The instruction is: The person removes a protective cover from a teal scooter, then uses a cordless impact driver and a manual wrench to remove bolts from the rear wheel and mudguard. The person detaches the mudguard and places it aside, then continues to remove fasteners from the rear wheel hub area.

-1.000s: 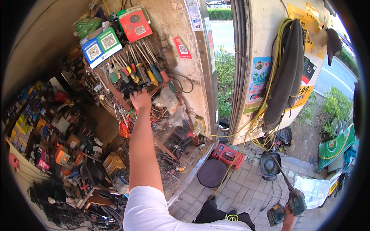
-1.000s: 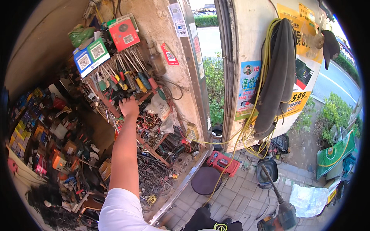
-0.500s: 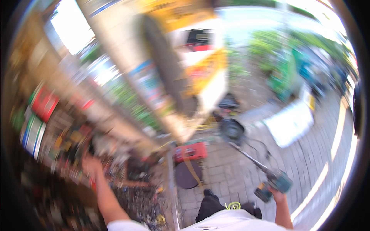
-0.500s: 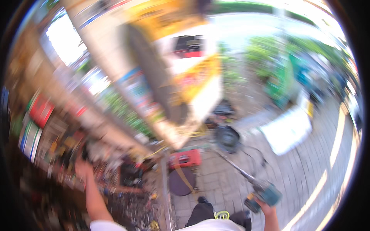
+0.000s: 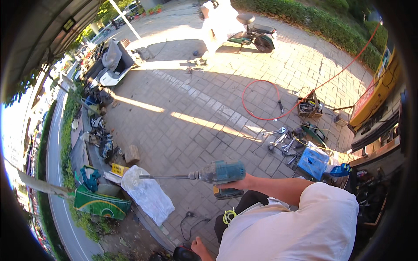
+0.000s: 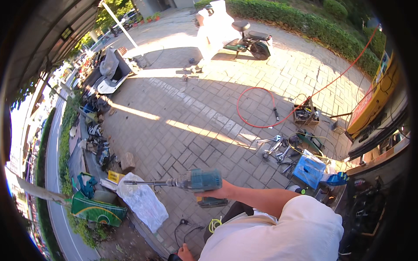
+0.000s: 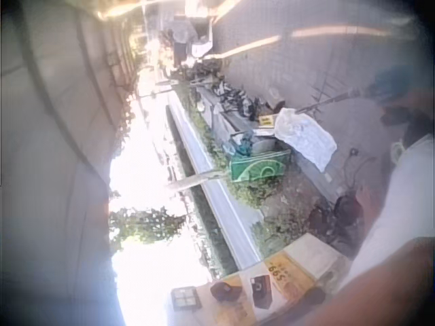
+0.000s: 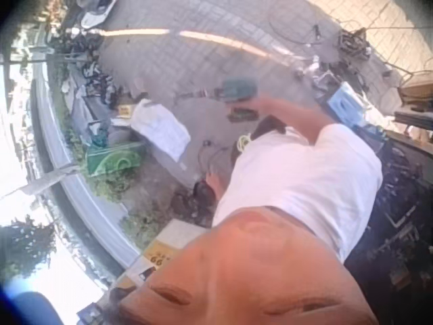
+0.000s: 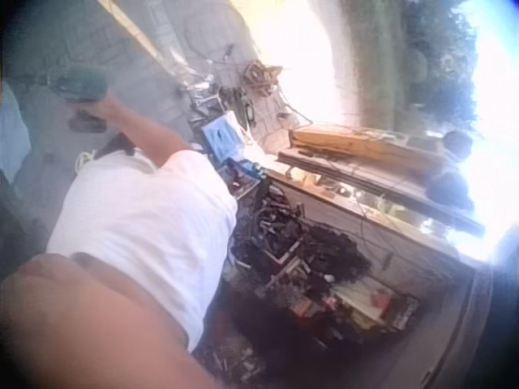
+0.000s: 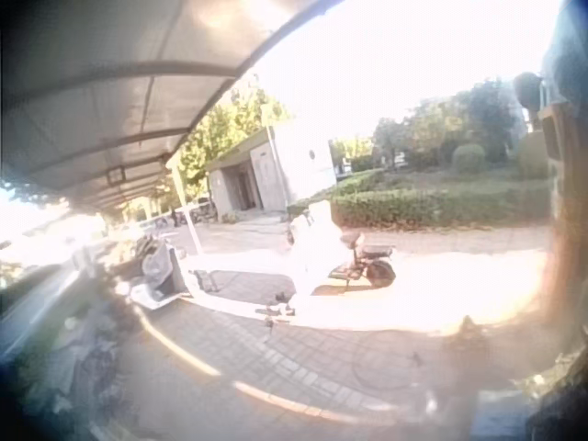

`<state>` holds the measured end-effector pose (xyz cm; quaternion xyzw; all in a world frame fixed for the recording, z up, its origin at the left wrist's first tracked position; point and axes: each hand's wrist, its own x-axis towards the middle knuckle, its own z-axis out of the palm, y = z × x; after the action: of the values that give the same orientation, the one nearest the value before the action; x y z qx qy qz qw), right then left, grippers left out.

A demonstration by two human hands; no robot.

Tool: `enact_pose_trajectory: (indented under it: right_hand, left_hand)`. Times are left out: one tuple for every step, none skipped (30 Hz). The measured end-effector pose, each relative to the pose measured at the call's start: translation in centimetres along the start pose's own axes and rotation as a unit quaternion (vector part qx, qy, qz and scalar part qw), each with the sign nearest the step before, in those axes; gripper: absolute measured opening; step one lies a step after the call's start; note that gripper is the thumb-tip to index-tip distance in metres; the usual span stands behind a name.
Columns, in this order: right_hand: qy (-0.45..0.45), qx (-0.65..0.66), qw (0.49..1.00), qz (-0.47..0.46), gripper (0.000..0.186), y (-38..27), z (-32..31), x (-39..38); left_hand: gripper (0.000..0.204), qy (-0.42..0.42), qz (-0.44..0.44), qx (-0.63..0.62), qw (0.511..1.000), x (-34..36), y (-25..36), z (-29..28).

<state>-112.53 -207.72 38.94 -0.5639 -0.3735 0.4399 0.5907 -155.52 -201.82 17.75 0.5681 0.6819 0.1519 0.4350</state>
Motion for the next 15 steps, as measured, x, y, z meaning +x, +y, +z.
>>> enact_pose_trajectory:
  right_hand:
    - [0.031,-0.009,0.998,-0.058,0.029,0.3,-2.0,1.4]
    - [0.062,-0.024,0.992,-0.104,0.029,0.7,-3.6,2.7]
    - [0.094,-0.044,0.984,-0.147,0.029,1.3,-5.2,4.4]
    - [0.092,-0.044,0.985,-0.139,0.029,1.9,-6.7,6.3]
    - [0.086,-0.051,0.986,-0.130,0.029,2.6,-8.1,8.5]
    - [0.081,-0.075,0.985,-0.135,0.029,3.2,-9.9,10.9]
    - [0.069,-0.052,0.988,-0.124,0.028,3.7,-11.7,13.7]
    - [0.061,-0.039,0.990,-0.122,0.028,4.3,-13.1,16.5]
    - [0.051,-0.036,0.993,-0.105,0.027,4.7,-14.3,19.2]
    - [0.069,-0.071,0.992,-0.077,0.030,4.7,-16.1,21.6]
    - [0.103,-0.122,0.983,-0.089,0.032,4.4,-17.8,23.8]
    - [0.125,-0.183,0.973,-0.065,0.034,3.9,-19.6,25.2]
    - [0.137,-0.249,0.958,-0.033,0.036,3.0,-21.6,26.4]
    - [0.168,-0.265,0.950,-0.009,0.037,2.0,-23.5,27.5]
    - [0.196,-0.279,0.940,0.023,0.038,1.0,-25.5,28.6]
  left_hand:
    - [0.030,-0.017,0.022,-0.033,0.999,2.5,5.5,-0.9]
    - [0.036,-0.046,0.053,-0.059,0.996,4.9,11.6,-0.1]
    - [0.042,-0.081,0.090,-0.098,0.988,7.4,18.2,0.6]
    - [0.045,-0.120,0.068,-0.202,0.970,9.3,24.7,2.5]
    - [0.049,-0.180,0.076,-0.334,0.922,10.8,31.0,5.1]
    - [0.050,-0.191,0.019,-0.376,0.907,12.2,37.1,7.9]
    - [0.051,-0.251,0.014,-0.445,0.860,13.8,43.1,11.1]
    - [0.050,-0.237,-0.029,-0.462,0.854,15.2,48.4,14.6]
    - [0.051,-0.276,-0.022,-0.496,0.823,16.7,53.0,17.8]
    - [0.049,-0.280,-0.074,-0.499,0.817,18.5,57.4,20.7]
    - [0.048,-0.311,-0.097,-0.505,0.799,20.5,61.5,23.9]
    - [0.047,-0.340,-0.130,-0.528,0.767,21.9,64.6,26.9]
    - [0.046,-0.380,-0.164,-0.517,0.749,23.2,67.3,30.1]
    - [0.044,-0.424,-0.196,-0.513,0.720,24.4,70.1,32.9]
    - [0.043,-0.432,-0.251,-0.497,0.710,25.5,72.5,35.1]
